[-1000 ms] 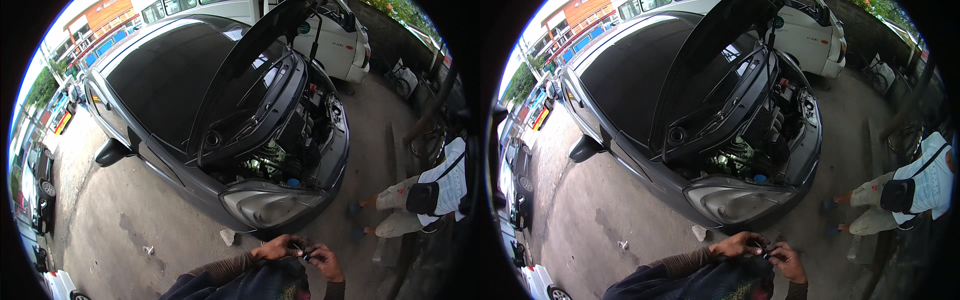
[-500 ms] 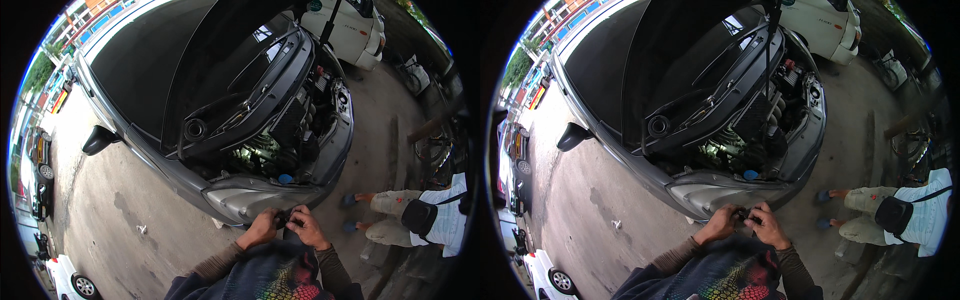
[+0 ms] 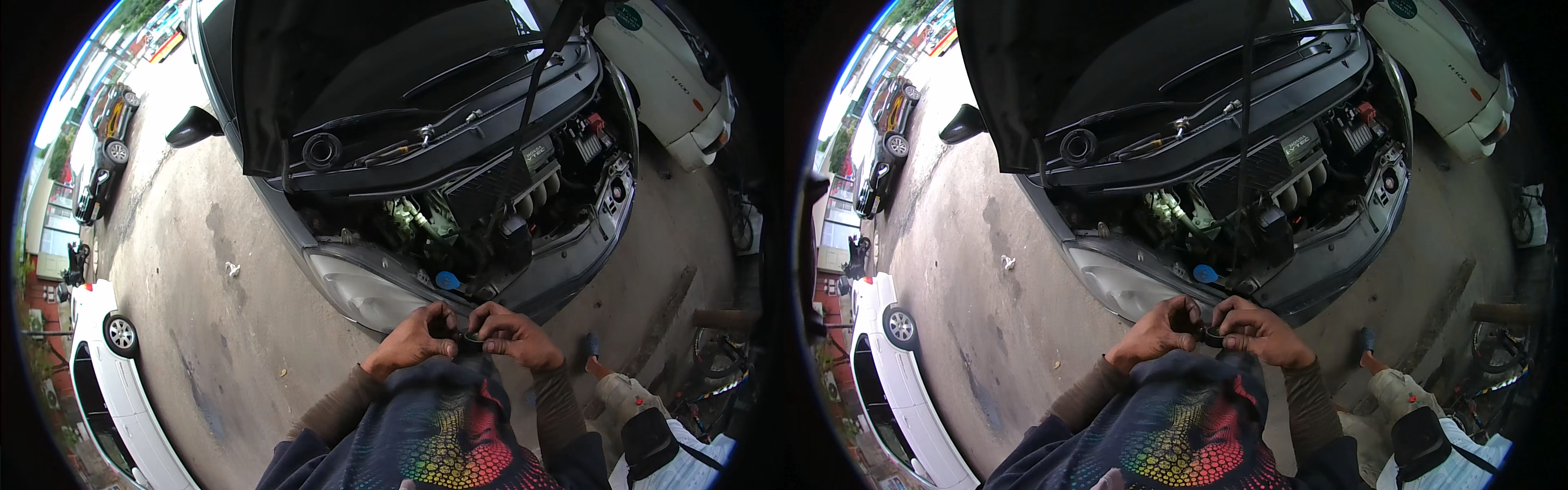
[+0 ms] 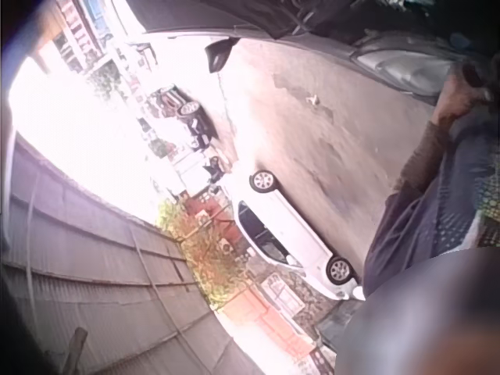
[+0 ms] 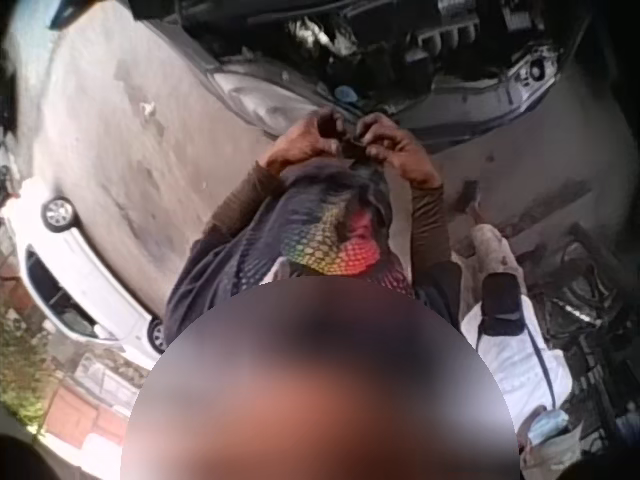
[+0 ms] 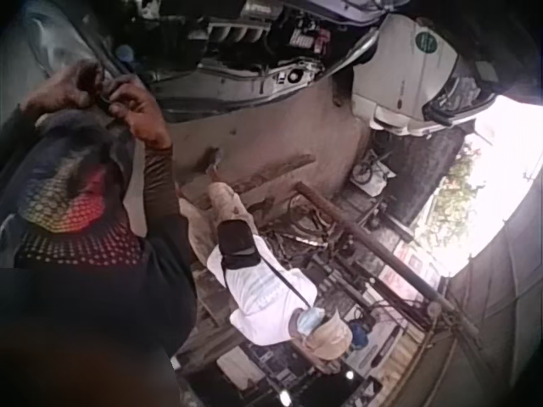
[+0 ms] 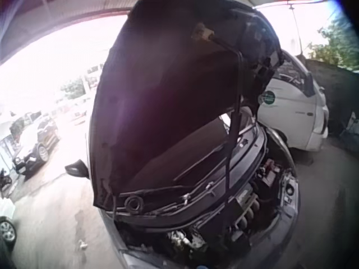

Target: The person works under the open hood of a grey car, manipulating wires and connectors near the headlight assembly. They then remove a small cylindrical component, inspect it, and reinsert it into the headlight area.

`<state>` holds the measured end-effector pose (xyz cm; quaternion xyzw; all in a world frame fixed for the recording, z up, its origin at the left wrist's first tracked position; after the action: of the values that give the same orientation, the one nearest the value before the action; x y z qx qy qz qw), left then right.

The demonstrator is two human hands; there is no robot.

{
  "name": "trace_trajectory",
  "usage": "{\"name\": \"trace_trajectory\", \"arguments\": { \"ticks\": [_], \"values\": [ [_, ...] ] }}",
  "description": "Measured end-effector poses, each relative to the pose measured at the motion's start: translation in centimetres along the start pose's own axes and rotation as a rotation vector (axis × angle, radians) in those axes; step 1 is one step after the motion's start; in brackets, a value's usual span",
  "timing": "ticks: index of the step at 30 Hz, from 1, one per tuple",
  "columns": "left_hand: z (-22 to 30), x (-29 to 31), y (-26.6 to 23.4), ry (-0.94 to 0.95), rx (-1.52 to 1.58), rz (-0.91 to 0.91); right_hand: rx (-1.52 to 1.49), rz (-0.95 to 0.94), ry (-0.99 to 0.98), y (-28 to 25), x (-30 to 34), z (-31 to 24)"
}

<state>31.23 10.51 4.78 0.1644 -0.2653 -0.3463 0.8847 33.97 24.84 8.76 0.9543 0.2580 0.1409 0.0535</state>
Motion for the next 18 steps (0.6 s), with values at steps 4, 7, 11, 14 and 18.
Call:
{"name": "trace_trajectory", "arguments": {
  "ticks": [4, 7, 11, 14, 18],
  "values": [
    [0.7, 0.2, 1.3, 0.002, 0.088, 0.2, 0.158, -0.02, -0.006, -2.2, -0.4, -1.3],
    [1.1, 0.5, 1.4, 0.029, -0.139, 0.343, 0.45, -0.045, -0.043, -2.2, -1.5, -1.8],
    [2.9, 1.2, -0.1, 0.141, -0.401, 0.478, 0.567, 0.044, -0.115, -0.4, -3.9, -2.1],
    [4.3, 1.9, -1.4, 0.211, -0.463, 0.483, 0.693, 0.122, -0.09, 1.3, -5.5, -1.5],
    [4.2, 2.3, -4.3, 0.118, -0.391, 0.418, 0.477, 0.106, 0.031, 0.7, -6.2, -0.8]
  ]
}}
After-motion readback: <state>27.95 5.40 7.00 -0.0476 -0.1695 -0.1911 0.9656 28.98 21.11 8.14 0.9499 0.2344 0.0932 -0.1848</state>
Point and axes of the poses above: each hand's wrist, its own x-axis away from the middle knuckle, its own y-axis out of the palm, z = x × y, the point moved 9 cm from there along -x, towards the middle knuckle, and after that the axes turned 5 degrees about x, right-handed, at the moved point
